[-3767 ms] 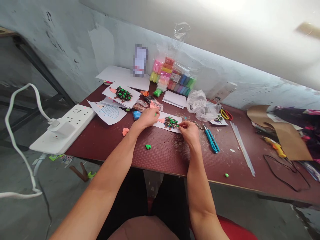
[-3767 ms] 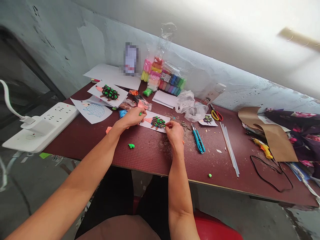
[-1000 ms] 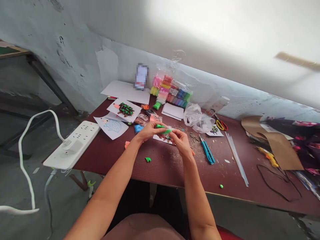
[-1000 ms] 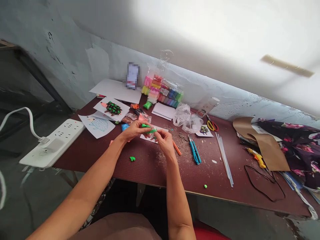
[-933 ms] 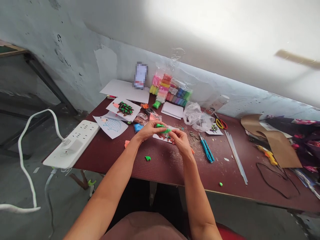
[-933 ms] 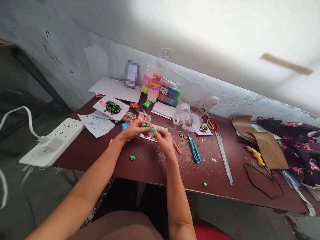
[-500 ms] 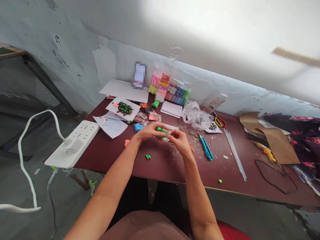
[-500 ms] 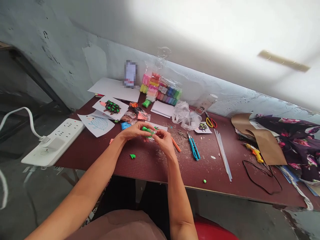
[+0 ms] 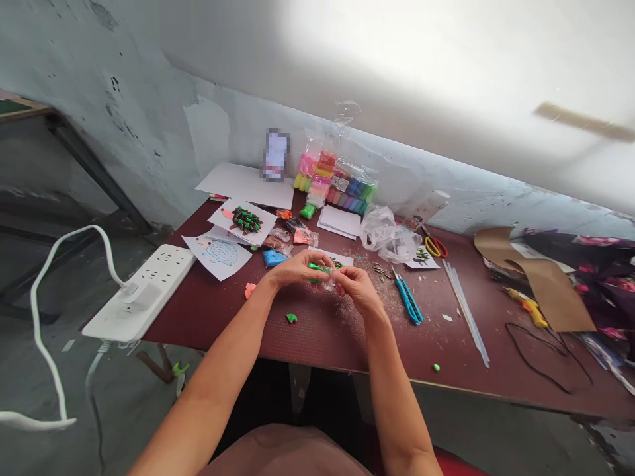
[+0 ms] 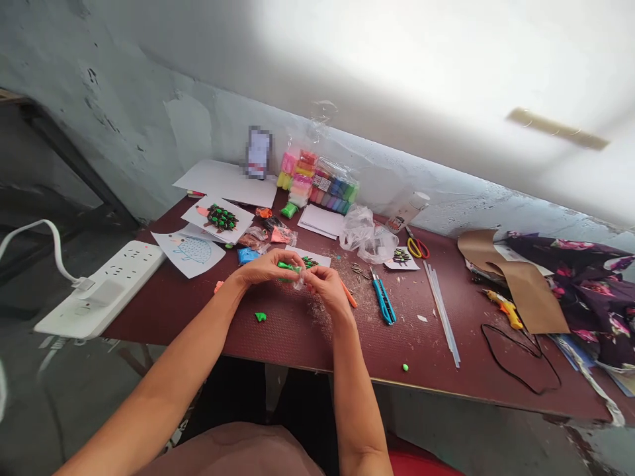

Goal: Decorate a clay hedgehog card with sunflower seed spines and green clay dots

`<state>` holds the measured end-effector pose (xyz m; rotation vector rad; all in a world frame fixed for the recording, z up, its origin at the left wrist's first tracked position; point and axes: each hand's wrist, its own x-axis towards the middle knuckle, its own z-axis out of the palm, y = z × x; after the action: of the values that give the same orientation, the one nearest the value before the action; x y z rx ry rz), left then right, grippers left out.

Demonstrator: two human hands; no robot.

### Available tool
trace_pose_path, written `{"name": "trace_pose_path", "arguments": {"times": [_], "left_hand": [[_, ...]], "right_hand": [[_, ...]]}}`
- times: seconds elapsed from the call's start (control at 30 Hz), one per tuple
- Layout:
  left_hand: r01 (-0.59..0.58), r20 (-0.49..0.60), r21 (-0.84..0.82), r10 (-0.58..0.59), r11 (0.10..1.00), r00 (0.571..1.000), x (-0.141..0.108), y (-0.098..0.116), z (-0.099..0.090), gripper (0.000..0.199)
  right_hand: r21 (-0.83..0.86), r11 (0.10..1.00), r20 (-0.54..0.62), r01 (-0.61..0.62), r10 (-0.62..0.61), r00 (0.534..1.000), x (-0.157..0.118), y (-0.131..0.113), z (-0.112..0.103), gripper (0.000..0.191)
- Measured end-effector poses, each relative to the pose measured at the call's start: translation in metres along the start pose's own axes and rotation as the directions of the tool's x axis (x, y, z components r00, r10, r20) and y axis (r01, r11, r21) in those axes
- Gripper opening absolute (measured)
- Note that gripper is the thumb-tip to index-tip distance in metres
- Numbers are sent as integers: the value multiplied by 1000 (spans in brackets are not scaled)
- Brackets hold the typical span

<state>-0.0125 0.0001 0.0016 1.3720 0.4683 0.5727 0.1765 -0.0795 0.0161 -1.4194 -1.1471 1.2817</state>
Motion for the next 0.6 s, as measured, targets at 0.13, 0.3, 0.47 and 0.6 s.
{"name": "trace_pose_path", "arguments": {"times": [0.13, 0.3, 0.47, 0.6], "left_hand": [[-96, -252, -79, 73, 992, 965, 0, -1, -11, 27], [-75, -444, -6, 65, 997, 894, 4, -2, -20, 17], [105, -467, 145, -26, 984, 884, 11, -10, -18, 32], [173, -443, 294, -26, 940, 896, 16, -19, -19, 18]], "right_hand": [[-140, 990, -149, 5, -26, 988, 4, 7, -19, 42], [-544, 835, -390, -83, -164, 906, 13, 17, -44, 26], [-765, 583, -419, -274, -128, 899, 29, 15, -50, 33], [-822, 471, -397, -320, -71, 915, 46, 10, -46, 34]]}}
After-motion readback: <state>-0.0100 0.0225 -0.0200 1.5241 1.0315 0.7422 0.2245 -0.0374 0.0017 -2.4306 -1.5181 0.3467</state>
